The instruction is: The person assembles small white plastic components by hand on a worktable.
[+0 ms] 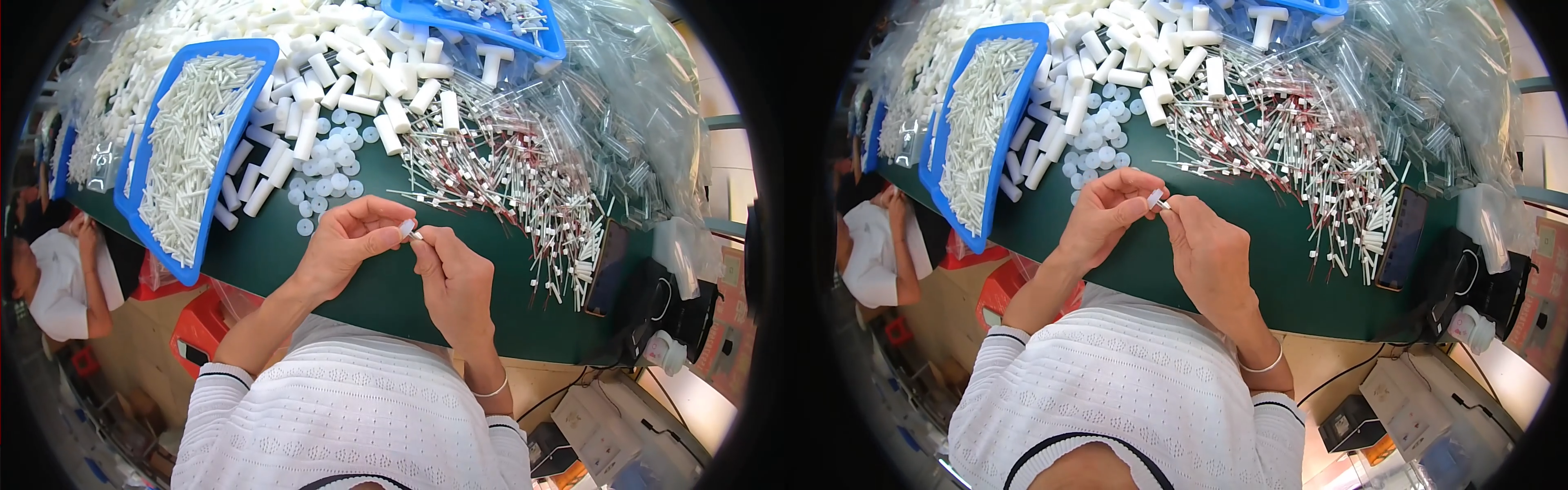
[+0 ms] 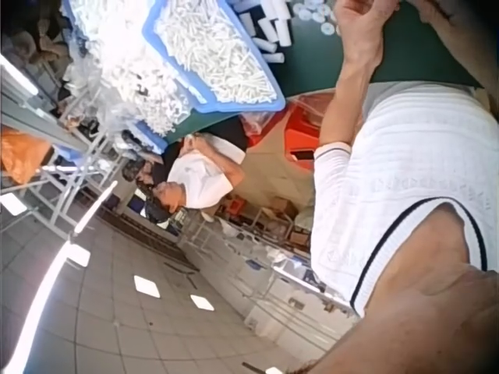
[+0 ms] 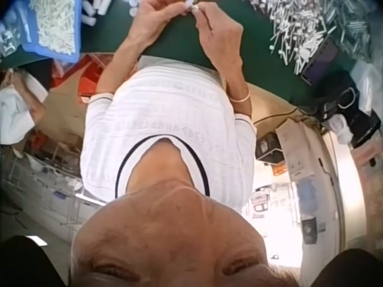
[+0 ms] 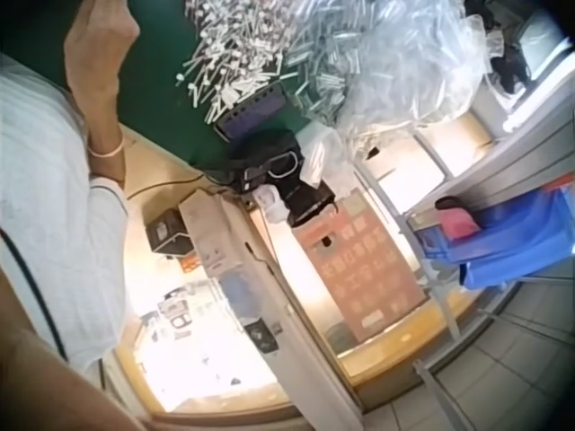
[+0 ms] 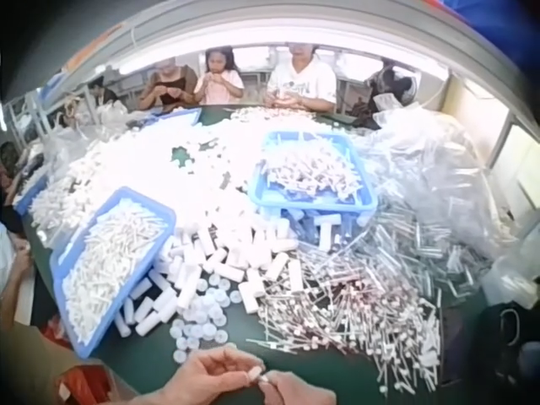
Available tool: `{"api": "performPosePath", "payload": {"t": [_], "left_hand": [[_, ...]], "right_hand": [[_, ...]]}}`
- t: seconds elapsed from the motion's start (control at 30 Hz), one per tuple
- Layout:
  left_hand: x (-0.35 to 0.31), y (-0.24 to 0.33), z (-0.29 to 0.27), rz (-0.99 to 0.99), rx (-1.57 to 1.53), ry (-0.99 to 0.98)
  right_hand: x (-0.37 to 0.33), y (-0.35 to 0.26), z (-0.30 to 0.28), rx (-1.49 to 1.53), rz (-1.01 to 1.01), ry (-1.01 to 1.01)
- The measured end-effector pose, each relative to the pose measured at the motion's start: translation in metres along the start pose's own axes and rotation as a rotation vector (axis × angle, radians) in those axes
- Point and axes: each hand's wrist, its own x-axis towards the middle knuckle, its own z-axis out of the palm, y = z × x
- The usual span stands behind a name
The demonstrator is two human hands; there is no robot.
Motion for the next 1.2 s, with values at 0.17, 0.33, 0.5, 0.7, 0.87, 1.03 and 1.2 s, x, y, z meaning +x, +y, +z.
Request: {"api": "performPosePath", "payload": {"t": [0.17,0.33,0.5,0.7,0.87,1.03,1.2], "left_hand": [[-0.002,-0.016,-0.003,0.143,0.015,-0.029],[-0.013,-0.015,0.001,0.232,0.042,-0.1],[-0.024,0.003,0.007,0.361,0.345,-0.041],[-0.031,0.104,-0.016,0.586,1.172,0.159],[0.031,0.175,-0.09,0.884,1.843,0.541],[0.055,0.17,-0.115,0.824,1.947,0.498],[0.025,0.165,-0.05,0.68,1.371,0.502]], "right_hand": [[-0.002,0.006,0.007,-0.09,-0.118,0.029],[-0.012,0.005,0.016,0.168,-0.007,0.027],[-0.012,0.004,0.008,0.781,0.271,-0.203],[0.006,0.003,0.009,0.701,0.202,-0.279],[0.005,0.002,0.003,0.844,0.255,-0.246],[0.001,0.007,0.009,1.016,0.358,-0.133],[0.003,0.015,-0.001,1.044,0.298,0.092]]}}
